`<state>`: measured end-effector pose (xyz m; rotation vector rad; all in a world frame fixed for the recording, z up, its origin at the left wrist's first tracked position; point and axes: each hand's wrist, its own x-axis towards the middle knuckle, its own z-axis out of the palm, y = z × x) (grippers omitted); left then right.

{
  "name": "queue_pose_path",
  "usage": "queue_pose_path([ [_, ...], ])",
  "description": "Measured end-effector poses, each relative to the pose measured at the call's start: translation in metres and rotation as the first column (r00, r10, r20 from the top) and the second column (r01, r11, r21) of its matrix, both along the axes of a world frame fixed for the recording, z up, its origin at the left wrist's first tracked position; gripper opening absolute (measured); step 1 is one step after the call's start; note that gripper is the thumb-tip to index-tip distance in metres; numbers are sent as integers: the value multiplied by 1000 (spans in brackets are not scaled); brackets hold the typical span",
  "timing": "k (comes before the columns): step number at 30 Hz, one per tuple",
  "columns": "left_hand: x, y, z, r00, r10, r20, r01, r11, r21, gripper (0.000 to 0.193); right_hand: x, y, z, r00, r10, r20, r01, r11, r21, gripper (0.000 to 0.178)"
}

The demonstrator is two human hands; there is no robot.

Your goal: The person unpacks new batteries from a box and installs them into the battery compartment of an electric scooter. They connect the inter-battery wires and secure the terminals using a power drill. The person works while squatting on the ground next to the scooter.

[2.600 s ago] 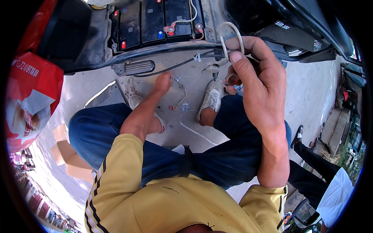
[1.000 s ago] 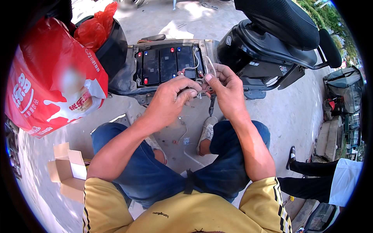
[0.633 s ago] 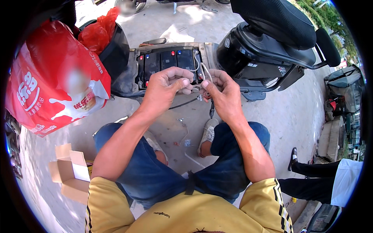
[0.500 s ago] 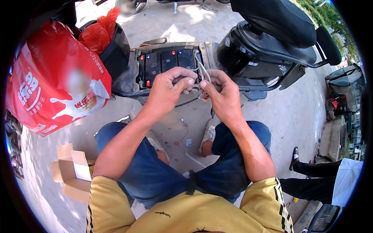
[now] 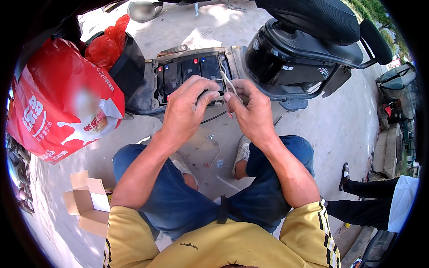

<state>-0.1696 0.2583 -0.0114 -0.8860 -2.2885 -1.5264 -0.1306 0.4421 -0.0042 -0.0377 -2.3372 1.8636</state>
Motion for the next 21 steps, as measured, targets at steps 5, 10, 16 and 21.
queue_pose_path([
  [5, 3, 6, -10, 993, -44, -107, 37, 997, -66, 17, -4, 6, -6, 999, -16, 35, 20, 994, -105, 17],
  [10, 10, 3, -12, 997, -17, -74, 4, 984, -178, 18, -7, 10, -7, 999, -34, 7, 35, 991, -130, 16],
  [16, 7, -5, -12, 993, -119, -9, 112, 956, -271, 18, -4, 8, -3, 998, -13, 56, 15, 999, -33, 16],
  [21, 5, -6, -9, 994, -108, 19, 109, 961, -254, 17, -2, 7, -2, 999, -29, 43, 28, 1000, 13, 16],
])
